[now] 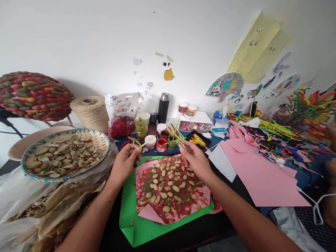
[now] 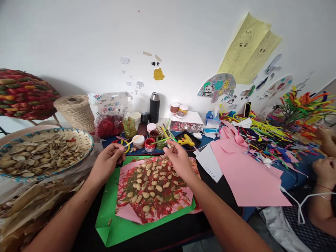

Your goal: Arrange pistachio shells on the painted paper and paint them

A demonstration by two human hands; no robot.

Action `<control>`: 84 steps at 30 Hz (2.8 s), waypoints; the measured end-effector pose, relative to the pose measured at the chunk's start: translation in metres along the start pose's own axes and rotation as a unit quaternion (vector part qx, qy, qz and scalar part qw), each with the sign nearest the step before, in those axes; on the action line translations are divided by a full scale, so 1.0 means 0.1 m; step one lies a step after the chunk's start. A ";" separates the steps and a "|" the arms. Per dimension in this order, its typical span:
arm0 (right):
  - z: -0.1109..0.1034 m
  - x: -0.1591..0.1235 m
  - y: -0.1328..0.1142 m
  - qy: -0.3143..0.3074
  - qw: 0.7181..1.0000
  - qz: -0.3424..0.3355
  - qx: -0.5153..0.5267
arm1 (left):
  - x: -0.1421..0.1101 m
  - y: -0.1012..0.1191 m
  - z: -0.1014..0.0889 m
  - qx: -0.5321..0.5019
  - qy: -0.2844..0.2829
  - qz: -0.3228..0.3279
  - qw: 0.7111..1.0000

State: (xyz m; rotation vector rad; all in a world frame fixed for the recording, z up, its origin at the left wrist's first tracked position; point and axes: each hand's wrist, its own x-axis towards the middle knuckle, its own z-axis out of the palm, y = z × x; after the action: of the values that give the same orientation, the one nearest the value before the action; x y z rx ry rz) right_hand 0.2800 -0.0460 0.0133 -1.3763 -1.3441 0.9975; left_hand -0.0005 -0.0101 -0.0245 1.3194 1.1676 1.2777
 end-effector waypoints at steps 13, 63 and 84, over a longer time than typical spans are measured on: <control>0.26 0.47 -0.25 -0.014 0.921 -0.256 -0.294 | -0.04 0.04 0.02 0.040 -0.013 0.011 0.999; 1.15 1.72 -0.84 -0.097 0.951 -0.214 -0.202 | -0.17 0.22 0.13 -0.070 -0.004 -0.116 0.991; 1.06 1.66 -0.78 -0.059 0.979 -0.184 -0.061 | -0.18 0.17 0.12 -0.064 -0.010 -0.122 0.990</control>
State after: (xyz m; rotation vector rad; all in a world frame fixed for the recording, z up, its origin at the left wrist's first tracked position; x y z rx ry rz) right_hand 0.1705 0.1249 0.0746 -1.1127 -1.6982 0.7656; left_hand 0.0122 -0.0304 -0.0106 1.0589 1.1734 1.1394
